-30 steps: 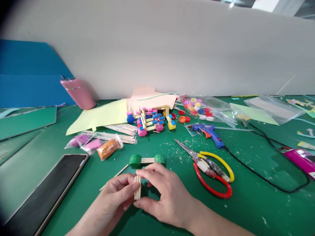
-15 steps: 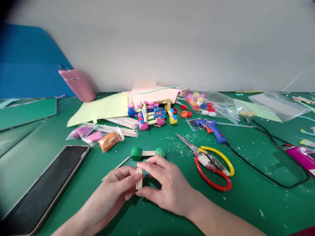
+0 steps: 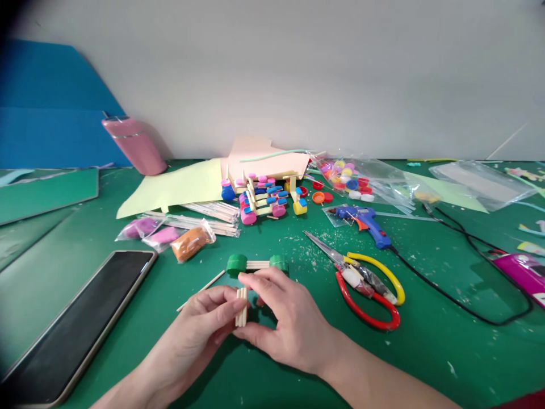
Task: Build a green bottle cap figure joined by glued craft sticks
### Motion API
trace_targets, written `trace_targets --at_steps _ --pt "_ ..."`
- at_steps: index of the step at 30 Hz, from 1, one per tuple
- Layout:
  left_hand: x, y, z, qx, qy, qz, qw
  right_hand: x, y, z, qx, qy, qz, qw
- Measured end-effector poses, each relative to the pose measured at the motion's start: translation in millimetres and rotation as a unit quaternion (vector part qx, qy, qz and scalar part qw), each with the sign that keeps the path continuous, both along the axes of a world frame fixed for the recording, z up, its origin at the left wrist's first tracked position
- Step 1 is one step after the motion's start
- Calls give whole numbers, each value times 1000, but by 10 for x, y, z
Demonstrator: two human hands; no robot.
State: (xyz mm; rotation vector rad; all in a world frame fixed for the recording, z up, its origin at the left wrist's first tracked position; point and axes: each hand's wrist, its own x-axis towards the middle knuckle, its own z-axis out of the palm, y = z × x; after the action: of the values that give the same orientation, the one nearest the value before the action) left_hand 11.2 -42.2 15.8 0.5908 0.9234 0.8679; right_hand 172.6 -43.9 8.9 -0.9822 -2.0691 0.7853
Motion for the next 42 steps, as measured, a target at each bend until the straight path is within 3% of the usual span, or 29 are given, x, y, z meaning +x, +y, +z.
trace_targets --at_steps 14,42 --pt "-6 -26 -73 1 17 10 1000 -46 -26 -12 8 12 -18 1000" --pt "20 -44 -37 -6 20 9 1000 -49 -17 -33 34 -6 -29 999"
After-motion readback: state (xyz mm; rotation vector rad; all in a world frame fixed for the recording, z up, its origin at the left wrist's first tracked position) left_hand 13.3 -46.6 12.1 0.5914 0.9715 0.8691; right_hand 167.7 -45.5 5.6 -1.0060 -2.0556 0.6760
